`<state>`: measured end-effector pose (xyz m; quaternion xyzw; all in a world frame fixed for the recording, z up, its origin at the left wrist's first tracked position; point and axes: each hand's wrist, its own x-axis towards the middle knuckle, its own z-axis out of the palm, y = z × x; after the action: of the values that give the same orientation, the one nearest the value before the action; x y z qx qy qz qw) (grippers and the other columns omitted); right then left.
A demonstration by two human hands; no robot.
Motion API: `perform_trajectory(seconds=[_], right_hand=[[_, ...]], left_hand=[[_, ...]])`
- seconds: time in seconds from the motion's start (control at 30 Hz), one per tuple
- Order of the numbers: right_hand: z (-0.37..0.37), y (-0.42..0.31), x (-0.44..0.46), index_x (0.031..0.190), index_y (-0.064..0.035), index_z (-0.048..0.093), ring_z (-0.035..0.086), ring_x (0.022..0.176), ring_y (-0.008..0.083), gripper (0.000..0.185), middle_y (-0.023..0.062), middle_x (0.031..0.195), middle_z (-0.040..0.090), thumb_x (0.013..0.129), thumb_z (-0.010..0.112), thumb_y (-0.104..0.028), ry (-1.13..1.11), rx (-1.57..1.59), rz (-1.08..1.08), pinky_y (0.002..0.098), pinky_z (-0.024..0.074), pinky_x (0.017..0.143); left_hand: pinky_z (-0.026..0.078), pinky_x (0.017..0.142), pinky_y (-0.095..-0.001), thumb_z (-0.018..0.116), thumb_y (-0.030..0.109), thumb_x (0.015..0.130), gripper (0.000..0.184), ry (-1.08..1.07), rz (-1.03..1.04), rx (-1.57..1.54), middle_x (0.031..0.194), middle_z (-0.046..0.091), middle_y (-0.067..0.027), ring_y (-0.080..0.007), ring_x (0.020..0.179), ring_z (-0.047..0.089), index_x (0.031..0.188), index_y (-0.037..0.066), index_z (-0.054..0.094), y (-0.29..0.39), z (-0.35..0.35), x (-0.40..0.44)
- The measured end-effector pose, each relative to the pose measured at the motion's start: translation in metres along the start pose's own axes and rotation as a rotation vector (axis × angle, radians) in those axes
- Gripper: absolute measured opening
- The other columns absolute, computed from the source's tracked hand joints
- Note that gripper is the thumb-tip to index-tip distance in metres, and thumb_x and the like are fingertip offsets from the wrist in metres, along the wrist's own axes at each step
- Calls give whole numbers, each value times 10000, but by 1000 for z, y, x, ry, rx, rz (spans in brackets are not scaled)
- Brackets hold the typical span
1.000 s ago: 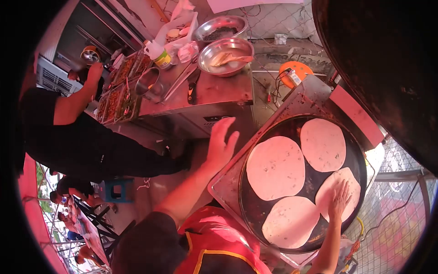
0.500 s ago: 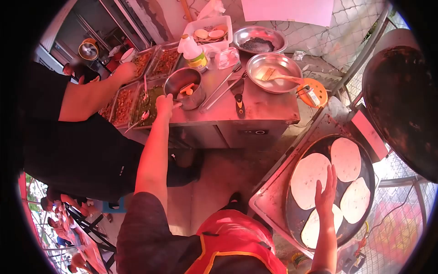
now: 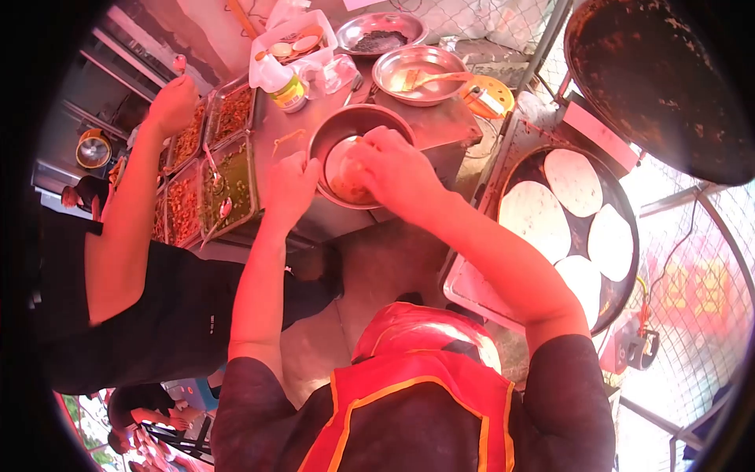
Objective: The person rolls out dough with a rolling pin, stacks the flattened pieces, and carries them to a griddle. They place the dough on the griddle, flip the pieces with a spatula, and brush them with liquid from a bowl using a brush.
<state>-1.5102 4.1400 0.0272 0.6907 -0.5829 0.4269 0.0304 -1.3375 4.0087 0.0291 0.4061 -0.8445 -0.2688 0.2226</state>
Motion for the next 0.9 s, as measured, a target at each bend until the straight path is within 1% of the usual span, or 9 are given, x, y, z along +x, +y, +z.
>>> perform_trajectory(seconds=[0.07,0.17,0.4,0.43,0.53,0.57,0.7,0.8,0.9], right_hand=[[-15,24,-15,1038,-69,624,596,955,315,180,119,965,586,865,652,-109,26,63,163,400,489,810],[-38,48,-48,1021,-63,621,617,895,359,140,153,935,606,885,630,-93,-106,-44,314,411,500,774],[-63,38,-114,991,-50,584,615,799,394,129,171,873,619,908,607,-146,-66,-311,684,437,506,694],[-54,49,-130,1007,-25,597,660,746,334,175,170,834,636,908,618,-168,2,-313,636,403,518,659],[-66,37,-138,1017,12,609,693,692,234,231,152,800,670,919,634,-196,163,100,1109,348,539,629],[-59,55,-159,995,46,622,691,688,153,261,133,801,691,933,637,-207,334,233,1153,278,554,623],[-81,79,-193,983,44,627,686,680,146,209,105,814,689,955,606,-161,665,425,1138,247,570,644],[-96,94,-207,1027,49,625,712,716,160,227,122,802,708,938,621,-161,595,387,1179,253,559,653],[-123,119,-220,1023,52,614,696,709,171,224,121,832,688,951,608,-160,799,640,1052,263,570,654]], left_hand=[[479,682,-500,538,240,867,318,-55,50,-28,785,608,-300,-449,806,634,827,-63,623,14,30,-11],[491,625,-411,535,199,874,272,-59,196,-150,647,617,-192,-299,627,659,778,-46,608,25,79,-16],[479,647,-492,532,223,912,290,-132,279,-99,715,599,-266,-438,739,626,770,-27,570,79,138,-20],[474,648,-502,534,224,914,290,-134,325,-110,721,599,-268,-446,746,618,769,-25,567,84,148,-20],[465,650,-522,536,221,916,285,-154,393,-125,732,598,-275,-464,759,604,769,-22,561,94,174,-20],[464,651,-523,535,218,913,282,-173,377,-124,732,597,-276,-465,760,604,771,-23,561,97,181,-18],[462,654,-526,535,216,901,278,-237,332,-86,738,592,-286,-471,767,602,771,-28,555,108,205,-12],[462,654,-524,534,214,894,277,-263,312,-80,743,592,-290,-471,776,604,763,-30,548,124,223,-4],[477,646,-505,527,205,894,270,-255,306,-71,733,595,-284,-457,760,616,775,-36,561,133,247,7]])
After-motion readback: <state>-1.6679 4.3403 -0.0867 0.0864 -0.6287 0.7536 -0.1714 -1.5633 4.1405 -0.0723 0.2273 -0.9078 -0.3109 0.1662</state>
